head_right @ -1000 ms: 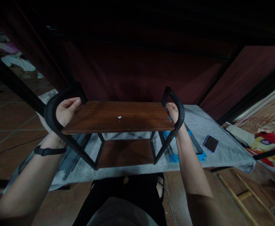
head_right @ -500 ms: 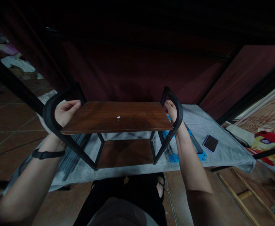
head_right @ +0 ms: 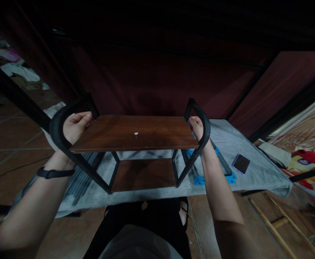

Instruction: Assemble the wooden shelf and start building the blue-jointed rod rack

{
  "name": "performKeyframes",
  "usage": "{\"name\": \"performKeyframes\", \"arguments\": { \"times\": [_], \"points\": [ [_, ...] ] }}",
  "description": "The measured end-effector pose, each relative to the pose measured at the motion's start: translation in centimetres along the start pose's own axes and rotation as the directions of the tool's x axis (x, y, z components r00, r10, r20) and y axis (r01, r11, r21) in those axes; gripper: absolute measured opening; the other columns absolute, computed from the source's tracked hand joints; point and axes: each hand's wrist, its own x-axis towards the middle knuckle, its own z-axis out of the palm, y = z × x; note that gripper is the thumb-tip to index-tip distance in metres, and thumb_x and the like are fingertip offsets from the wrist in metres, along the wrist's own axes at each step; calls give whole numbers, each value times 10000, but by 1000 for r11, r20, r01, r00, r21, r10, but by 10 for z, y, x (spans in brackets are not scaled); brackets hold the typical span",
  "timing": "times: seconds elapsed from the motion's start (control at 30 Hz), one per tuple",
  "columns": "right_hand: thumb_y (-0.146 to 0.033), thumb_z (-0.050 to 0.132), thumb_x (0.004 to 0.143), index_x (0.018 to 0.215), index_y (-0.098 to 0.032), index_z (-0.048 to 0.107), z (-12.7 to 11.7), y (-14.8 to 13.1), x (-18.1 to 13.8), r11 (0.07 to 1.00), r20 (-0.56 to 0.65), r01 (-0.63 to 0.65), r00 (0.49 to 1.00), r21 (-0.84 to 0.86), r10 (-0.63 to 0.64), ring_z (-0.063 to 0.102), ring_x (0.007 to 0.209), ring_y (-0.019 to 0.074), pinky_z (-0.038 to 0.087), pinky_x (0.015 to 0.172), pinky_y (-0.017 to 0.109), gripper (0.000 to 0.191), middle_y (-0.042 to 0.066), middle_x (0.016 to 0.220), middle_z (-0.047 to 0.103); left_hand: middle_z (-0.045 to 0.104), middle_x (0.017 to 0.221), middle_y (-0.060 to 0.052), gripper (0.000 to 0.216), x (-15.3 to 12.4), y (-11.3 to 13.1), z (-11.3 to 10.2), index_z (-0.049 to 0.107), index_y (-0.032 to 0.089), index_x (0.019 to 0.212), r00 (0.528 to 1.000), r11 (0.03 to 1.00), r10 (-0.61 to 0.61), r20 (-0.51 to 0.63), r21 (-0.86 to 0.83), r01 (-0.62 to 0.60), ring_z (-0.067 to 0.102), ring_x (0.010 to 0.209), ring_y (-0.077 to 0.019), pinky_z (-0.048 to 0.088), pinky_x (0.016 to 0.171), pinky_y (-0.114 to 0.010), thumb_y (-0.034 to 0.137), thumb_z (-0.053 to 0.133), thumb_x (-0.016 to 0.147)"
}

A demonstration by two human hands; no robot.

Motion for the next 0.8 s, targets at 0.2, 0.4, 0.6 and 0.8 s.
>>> {"name": "performKeyframes", "arguments": {
  "times": [0.2, 0.4, 0.6, 0.8],
  "points": [
    [-459, 694, 806, 704, -240, 555, 4, -4, 3, 1000, -14, 4, 1000, -5, -4, 526, 586, 139, 379, 528, 242, 279, -25, 591, 543, 647, 683, 0, 80, -2, -2, -3, 724, 168, 799, 1000, 996, 24, -7, 80, -24, 541, 628, -113, 461, 600, -227, 248, 720, 795],
    [-416, 691, 822, 669, -231, 538, 6, -7, 7, 999, -3, -26, 1000, 19, 26, 490, 539, 126, 378, 537, 249, 285, -35, 568, 503, 671, 752, -3, 69, -4, -3, -4, 725, 166, 844, 999, 996, 28, -30, 84, -25, 565, 659, -114, 466, 642, -232, 216, 724, 797],
    [-443, 694, 828, 695, -227, 557, 2, -2, 1, 999, -37, -4, 999, 40, 5, 502, 546, 119, 381, 524, 238, 288, -27, 614, 558, 611, 638, 14, 50, -5, 5, 3, 707, 160, 765, 998, 999, -44, -45, -24, 43, 522, 583, -103, 468, 621, -236, 169, 710, 814],
    [-437, 695, 822, 689, -227, 562, 1, -3, -2, 999, -34, 34, 999, -12, -34, 500, 562, 122, 381, 525, 236, 282, -26, 613, 557, 612, 616, 14, 100, -3, 5, 3, 712, 169, 724, 998, 999, -24, -54, 20, 25, 517, 570, -95, 467, 597, -226, 165, 685, 820]
  ]
}}
